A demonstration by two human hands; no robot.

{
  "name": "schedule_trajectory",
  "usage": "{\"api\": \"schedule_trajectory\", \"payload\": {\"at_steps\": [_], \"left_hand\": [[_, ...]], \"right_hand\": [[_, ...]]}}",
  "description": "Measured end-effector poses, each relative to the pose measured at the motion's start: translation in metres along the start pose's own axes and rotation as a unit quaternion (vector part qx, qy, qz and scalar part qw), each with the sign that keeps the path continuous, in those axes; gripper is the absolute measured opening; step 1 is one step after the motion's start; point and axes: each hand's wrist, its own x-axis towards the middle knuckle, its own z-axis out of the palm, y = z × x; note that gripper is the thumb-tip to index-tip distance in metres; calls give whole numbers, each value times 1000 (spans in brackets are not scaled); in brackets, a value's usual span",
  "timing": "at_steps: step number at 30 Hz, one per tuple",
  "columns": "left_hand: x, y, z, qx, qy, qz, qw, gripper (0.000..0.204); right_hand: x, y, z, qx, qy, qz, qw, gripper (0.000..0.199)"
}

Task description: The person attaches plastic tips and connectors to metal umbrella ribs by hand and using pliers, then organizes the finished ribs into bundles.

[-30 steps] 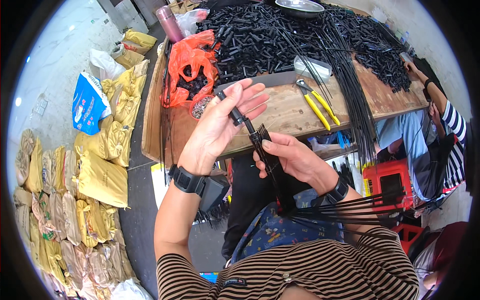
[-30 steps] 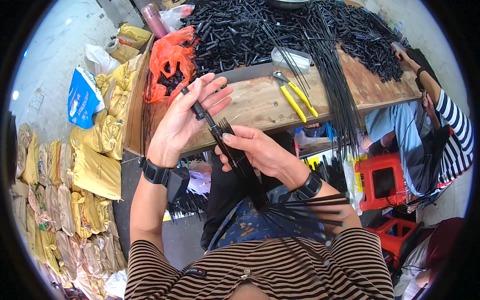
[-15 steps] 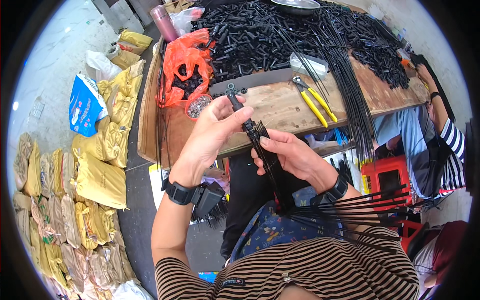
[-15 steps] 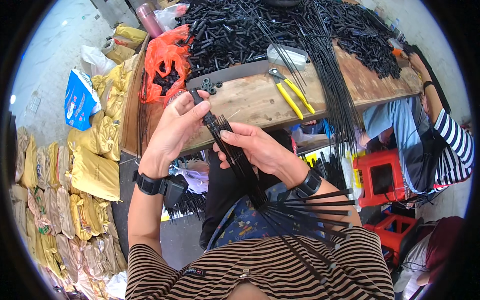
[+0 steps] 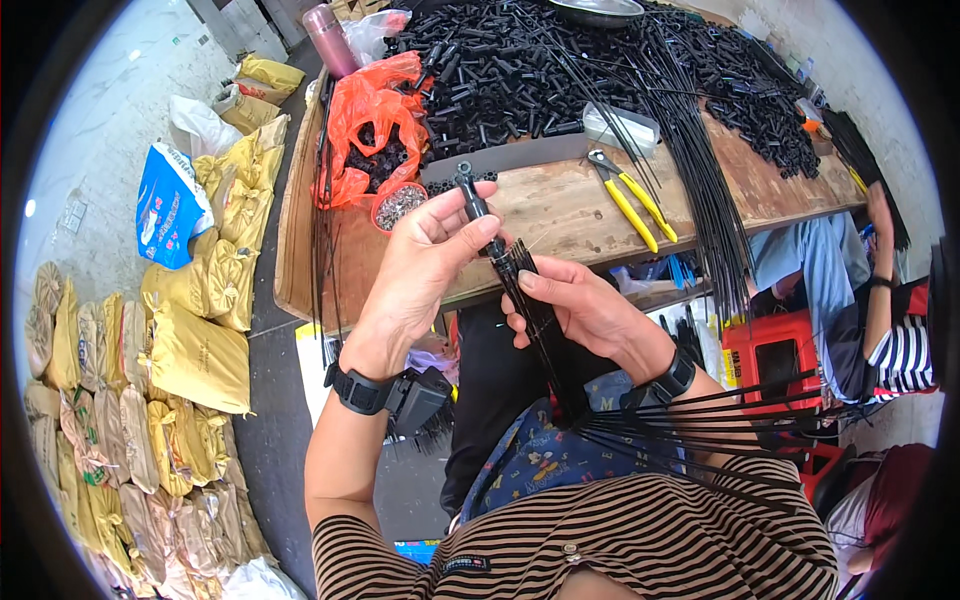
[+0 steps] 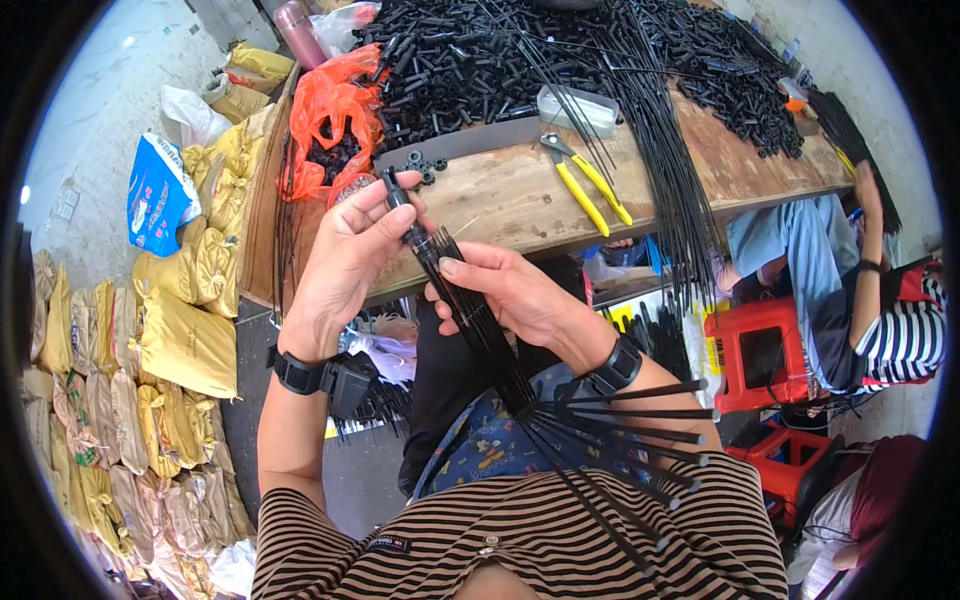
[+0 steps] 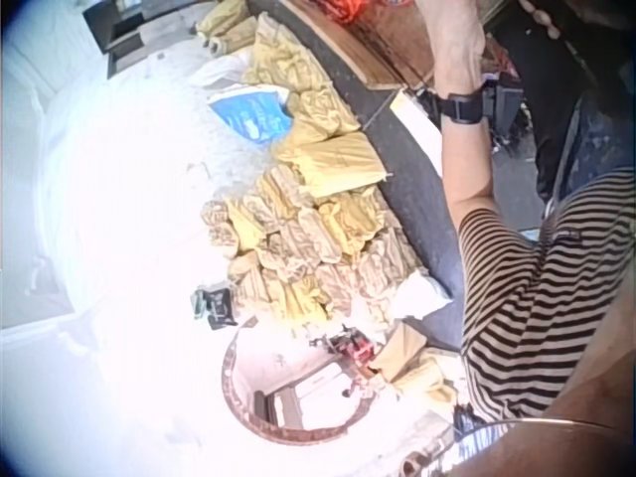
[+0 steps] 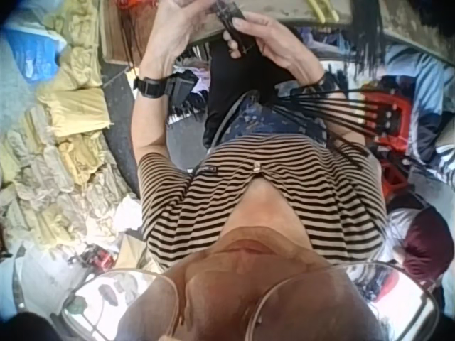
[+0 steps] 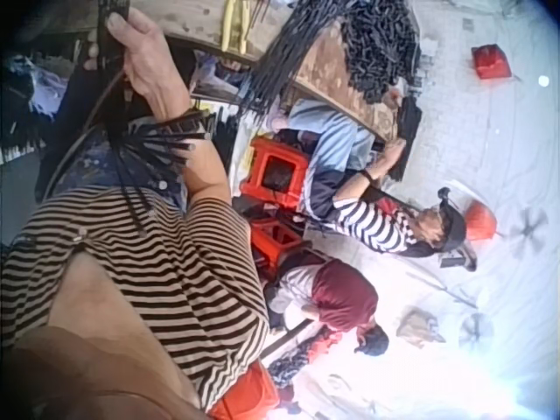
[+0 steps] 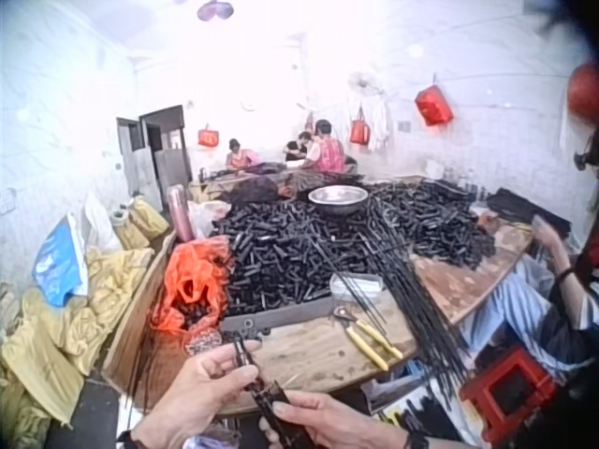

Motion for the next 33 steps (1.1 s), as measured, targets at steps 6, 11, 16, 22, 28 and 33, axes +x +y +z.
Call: {"api": "schedule_trajectory", "payload": {"at_steps": [6, 11, 16, 22, 28, 33], "left_hand": [[-1, 0, -1, -43, -19, -1, 999, 43], [1, -1, -5, -53, -63, 12, 997, 46], [4, -6, -6, -85, -99, 31, 991, 46], [6, -15, -8, -89, -113, 32, 989, 50], [1, -17, -7, -95, -103, 22, 990, 51], [-16, -17, 8, -46, -37, 0, 998, 45]], "right_hand": [[-1, 0, -2, 17, -4, 0, 1000, 25], [0, 1, -3, 23, -10, 2, 1000, 25], [0, 3, -7, 43, -14, 1, 999, 24], [0, 3, -9, 54, -14, -2, 998, 25], [0, 3, -7, 53, -8, -5, 999, 25], [-1, 0, -6, 34, 1, -19, 999, 25]]}}
